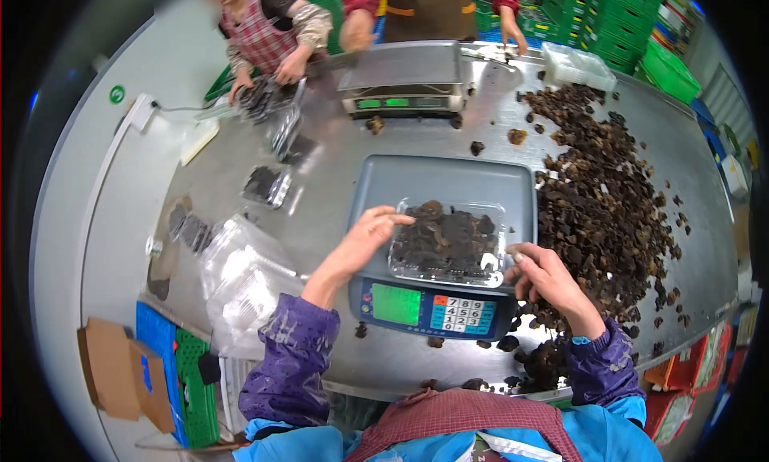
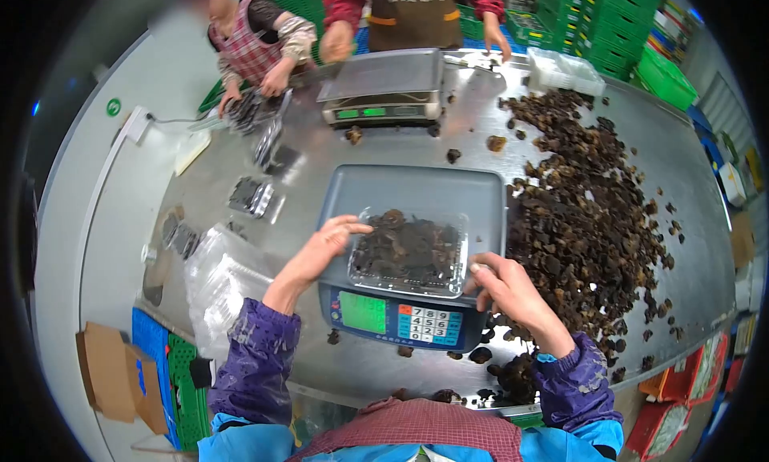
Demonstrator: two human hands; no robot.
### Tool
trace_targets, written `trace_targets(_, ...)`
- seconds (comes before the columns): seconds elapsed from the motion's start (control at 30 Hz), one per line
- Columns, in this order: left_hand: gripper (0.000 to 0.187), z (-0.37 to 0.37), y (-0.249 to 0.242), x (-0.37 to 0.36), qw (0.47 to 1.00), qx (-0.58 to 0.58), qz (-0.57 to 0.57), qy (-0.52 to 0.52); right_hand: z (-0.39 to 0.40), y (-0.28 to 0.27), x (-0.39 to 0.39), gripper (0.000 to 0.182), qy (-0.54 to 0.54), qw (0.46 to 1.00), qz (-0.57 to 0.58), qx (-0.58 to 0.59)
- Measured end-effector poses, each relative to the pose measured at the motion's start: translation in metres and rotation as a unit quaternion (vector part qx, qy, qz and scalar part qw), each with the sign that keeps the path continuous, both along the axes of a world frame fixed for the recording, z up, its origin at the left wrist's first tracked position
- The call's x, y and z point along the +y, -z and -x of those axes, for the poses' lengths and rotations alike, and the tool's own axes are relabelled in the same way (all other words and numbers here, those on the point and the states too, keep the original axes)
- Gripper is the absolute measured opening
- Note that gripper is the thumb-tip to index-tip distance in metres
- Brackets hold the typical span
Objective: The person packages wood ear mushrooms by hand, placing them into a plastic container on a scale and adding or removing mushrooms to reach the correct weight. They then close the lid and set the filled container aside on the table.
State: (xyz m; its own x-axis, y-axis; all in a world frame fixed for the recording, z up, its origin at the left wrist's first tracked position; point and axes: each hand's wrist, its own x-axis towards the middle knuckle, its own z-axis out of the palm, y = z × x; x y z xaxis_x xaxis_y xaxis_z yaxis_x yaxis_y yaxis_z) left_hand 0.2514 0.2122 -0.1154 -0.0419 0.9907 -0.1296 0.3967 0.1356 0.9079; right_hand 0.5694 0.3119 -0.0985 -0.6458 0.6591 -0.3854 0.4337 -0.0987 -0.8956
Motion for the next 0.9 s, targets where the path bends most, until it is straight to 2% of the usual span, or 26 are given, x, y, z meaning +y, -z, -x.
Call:
trace_targets(0.03, 0.035, -0.003, -0.001, -0.008, 1.0, -0.014, 0.015, 0.015, 0.001, -0.001, -0.002, 0.044, -0.013, 1.0, 0.019, 0.006)
trace_targets(0.07, 0.038, -0.006, -0.002, -0.016, 0.999, -0.028, 0.037, 0.019, 0.002, -0.002, -0.003, 0.043, -0.004, 1.0, 0.029, 0.003)
trace_targets(0.13, 0.049, -0.008, 0.007, -0.026, 0.99, -0.115, 0.072, 0.034, 0.004, 0.005, -0.004, 0.041, -0.034, 0.999, -0.013, -0.026)
trace_targets(0.2, 0.06, -0.015, 0.001, -0.032, 0.989, -0.128, 0.067, 0.013, 0.008, 0.011, -0.007, 0.041, -0.04, 0.997, -0.044, -0.056)
trace_targets(0.3, 0.059, -0.022, 0.007, -0.037, 0.981, -0.188, 0.042, -0.02, 0.016, 0.012, -0.009, 0.027, -0.008, 0.999, 0.01, -0.035)
trace_targets(0.37, 0.058, -0.027, 0.007, -0.034, 0.966, -0.24, 0.084, -0.048, 0.017, 0.014, -0.01, 0.023, -0.006, 1.0, 0.008, -0.028)
trace_targets(0.47, 0.056, -0.033, 0.025, -0.03, 0.954, -0.282, 0.044, -0.089, 0.019, 0.026, -0.01, 0.019, 0.028, 0.998, 0.046, 0.015)
trace_targets(0.53, 0.054, -0.035, 0.033, -0.033, 0.946, -0.308, 0.032, -0.101, 0.019, 0.034, -0.009, 0.017, 0.069, 0.992, 0.048, 0.09)
trace_targets(0.63, 0.052, -0.032, 0.032, -0.036, 0.881, -0.446, 0.0, -0.154, 0.025, 0.027, -0.009, 0.024, 0.081, 0.988, 0.049, 0.125)
trace_targets(0.67, 0.052, -0.026, 0.032, -0.036, 0.882, -0.447, -0.001, -0.152, 0.029, 0.023, -0.013, 0.029, 0.101, 0.981, 0.048, 0.157)
trace_targets(0.7, 0.054, -0.018, 0.033, -0.034, 0.855, -0.489, -0.055, -0.162, 0.035, 0.008, -0.019, 0.044, 0.097, 0.981, 0.042, 0.165)
trace_targets(0.73, 0.055, -0.01, 0.034, -0.031, 0.825, -0.528, -0.108, -0.171, 0.04, -0.002, -0.023, 0.044, 0.101, 0.98, 0.041, 0.165)
trace_targets(0.77, 0.055, 0.002, 0.031, -0.028, 0.825, -0.529, -0.106, -0.167, 0.045, -0.011, -0.027, 0.047, 0.088, 0.978, 0.04, 0.183)
trace_targets(0.83, 0.063, 0.025, 0.023, -0.025, 0.794, -0.508, -0.159, -0.292, 0.047, -0.015, -0.028, 0.048, 0.058, 0.978, 0.032, 0.2)
trace_targets(0.87, 0.063, 0.029, 0.018, -0.027, 0.795, -0.508, -0.16, -0.29, 0.045, -0.013, -0.028, 0.048, 0.059, 0.977, 0.031, 0.201)
trace_targets(0.9, 0.066, 0.032, 0.013, -0.029, 0.779, -0.494, -0.17, -0.346, 0.041, -0.01, -0.027, 0.046, 0.037, 0.982, 0.053, 0.179)
